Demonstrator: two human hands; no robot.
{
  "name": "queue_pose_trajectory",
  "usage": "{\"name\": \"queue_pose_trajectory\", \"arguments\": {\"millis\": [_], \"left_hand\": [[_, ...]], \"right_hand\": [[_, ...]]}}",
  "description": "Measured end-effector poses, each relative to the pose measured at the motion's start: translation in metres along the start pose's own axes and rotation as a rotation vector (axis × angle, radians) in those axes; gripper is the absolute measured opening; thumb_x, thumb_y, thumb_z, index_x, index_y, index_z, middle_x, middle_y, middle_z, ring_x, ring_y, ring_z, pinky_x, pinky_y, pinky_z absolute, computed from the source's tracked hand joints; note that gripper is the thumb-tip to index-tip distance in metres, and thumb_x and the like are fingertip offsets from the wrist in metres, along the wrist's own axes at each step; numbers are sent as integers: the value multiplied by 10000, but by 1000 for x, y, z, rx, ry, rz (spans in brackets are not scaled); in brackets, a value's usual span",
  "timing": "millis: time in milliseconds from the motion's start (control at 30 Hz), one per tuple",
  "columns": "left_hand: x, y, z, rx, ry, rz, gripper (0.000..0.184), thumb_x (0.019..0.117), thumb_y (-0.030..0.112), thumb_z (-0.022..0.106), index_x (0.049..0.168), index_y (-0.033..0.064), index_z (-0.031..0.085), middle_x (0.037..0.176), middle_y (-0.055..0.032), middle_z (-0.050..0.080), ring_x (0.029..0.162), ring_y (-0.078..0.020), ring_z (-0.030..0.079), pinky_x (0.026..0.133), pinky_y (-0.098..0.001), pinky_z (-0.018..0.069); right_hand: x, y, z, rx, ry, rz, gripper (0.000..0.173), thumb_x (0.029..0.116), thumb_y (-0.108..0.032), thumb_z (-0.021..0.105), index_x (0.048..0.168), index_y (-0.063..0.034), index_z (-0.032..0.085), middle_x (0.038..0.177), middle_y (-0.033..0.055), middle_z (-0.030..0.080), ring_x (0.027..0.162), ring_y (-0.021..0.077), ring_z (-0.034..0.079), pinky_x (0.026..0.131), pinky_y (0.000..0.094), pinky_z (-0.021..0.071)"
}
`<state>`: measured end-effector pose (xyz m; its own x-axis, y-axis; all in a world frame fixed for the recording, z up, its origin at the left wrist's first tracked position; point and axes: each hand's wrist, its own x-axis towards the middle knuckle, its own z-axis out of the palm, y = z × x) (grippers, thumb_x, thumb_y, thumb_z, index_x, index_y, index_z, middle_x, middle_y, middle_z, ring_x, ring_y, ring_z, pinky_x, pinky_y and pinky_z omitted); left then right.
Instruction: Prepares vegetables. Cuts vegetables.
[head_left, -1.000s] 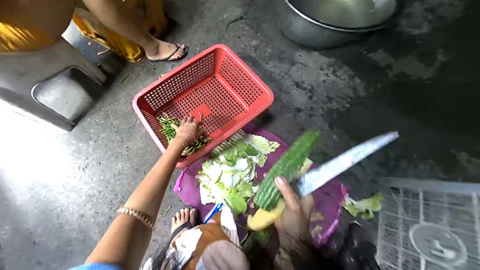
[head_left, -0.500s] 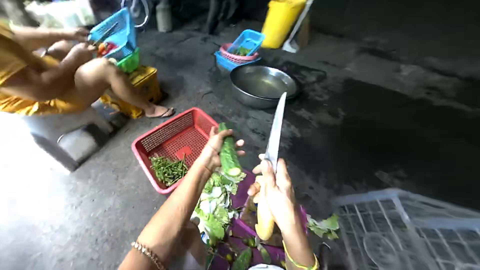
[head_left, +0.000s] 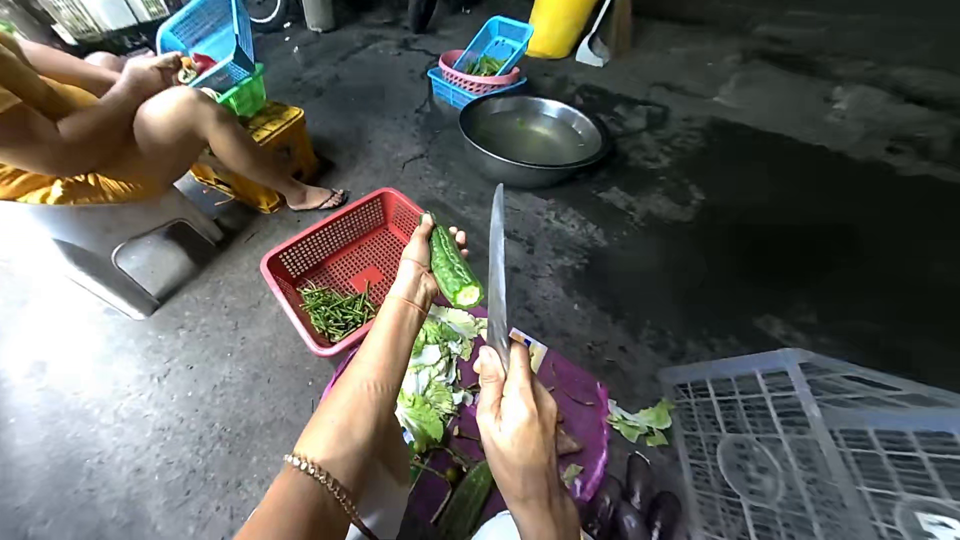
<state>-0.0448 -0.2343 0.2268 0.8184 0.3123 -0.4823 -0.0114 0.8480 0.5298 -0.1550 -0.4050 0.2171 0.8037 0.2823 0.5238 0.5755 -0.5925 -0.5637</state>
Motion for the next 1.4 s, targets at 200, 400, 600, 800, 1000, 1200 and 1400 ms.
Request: {"name": "queue_pose_trajectory", "arguments": {"millis": [200, 400, 600, 800, 1000, 1200, 1400], "left_hand": [[13, 0, 4, -104, -60, -63, 381, 1088, 475, 382, 1025, 131, 533, 755, -26, 593, 582, -120, 608, 509, -248, 535], [18, 8, 2, -177, -93, 12, 333, 1102, 456, 353, 1150, 154, 486, 781, -37, 581, 595, -139, 614, 507, -266, 542], [5, 10, 0, -111, -155, 41, 337, 1084, 515, 377, 1223, 222, 470, 841, -12, 583, 620, -112, 612, 517, -234, 538], [1, 9, -2, -66, -198, 47, 338, 1084, 520, 371, 1267, 249, 461, 853, -12, 590, 618, -109, 613, 511, -228, 531], [8, 10, 1, -115, -188, 36, 386, 1092, 515, 337, 1125, 170, 506, 793, -30, 579, 577, -129, 601, 486, -250, 532], [1, 4, -5, -52, -216, 50, 405, 1065, 580, 370, 1194, 220, 500, 836, -6, 581, 605, -98, 598, 511, -225, 527], [-17, -5, -4, -10, -237, 33, 473, 1001, 681, 425, 1071, 233, 562, 807, 37, 570, 581, -54, 569, 482, -185, 482]], "right_hand": [[-4, -1, 9, -53, -50, 20, 383, 1068, -211, 457, 1177, 100, 652, 757, 118, 676, 592, 201, 660, 517, 333, 539], [-5, -9, 4, -106, -55, -4, 384, 1068, -220, 439, 1149, 85, 658, 736, 97, 667, 565, 184, 647, 492, 324, 525], [-11, -15, 8, -120, -58, 4, 390, 1066, -243, 432, 1119, 69, 661, 734, 98, 656, 549, 182, 635, 472, 322, 511], [-16, -18, 6, -120, -25, -6, 375, 1056, -215, 453, 1135, 80, 672, 754, 108, 672, 570, 175, 648, 493, 299, 523], [-17, -16, 7, -136, -35, 13, 369, 1046, -212, 468, 1135, 88, 666, 727, 121, 668, 537, 204, 645, 463, 335, 518], [-15, -17, 7, -224, -79, 63, 358, 1048, -197, 479, 1175, 90, 651, 722, 145, 659, 510, 255, 639, 448, 389, 514], [-9, -17, -2, -173, -103, 43, 371, 1034, -199, 489, 1213, 85, 647, 654, 103, 637, 485, 227, 614, 441, 370, 500]]}}
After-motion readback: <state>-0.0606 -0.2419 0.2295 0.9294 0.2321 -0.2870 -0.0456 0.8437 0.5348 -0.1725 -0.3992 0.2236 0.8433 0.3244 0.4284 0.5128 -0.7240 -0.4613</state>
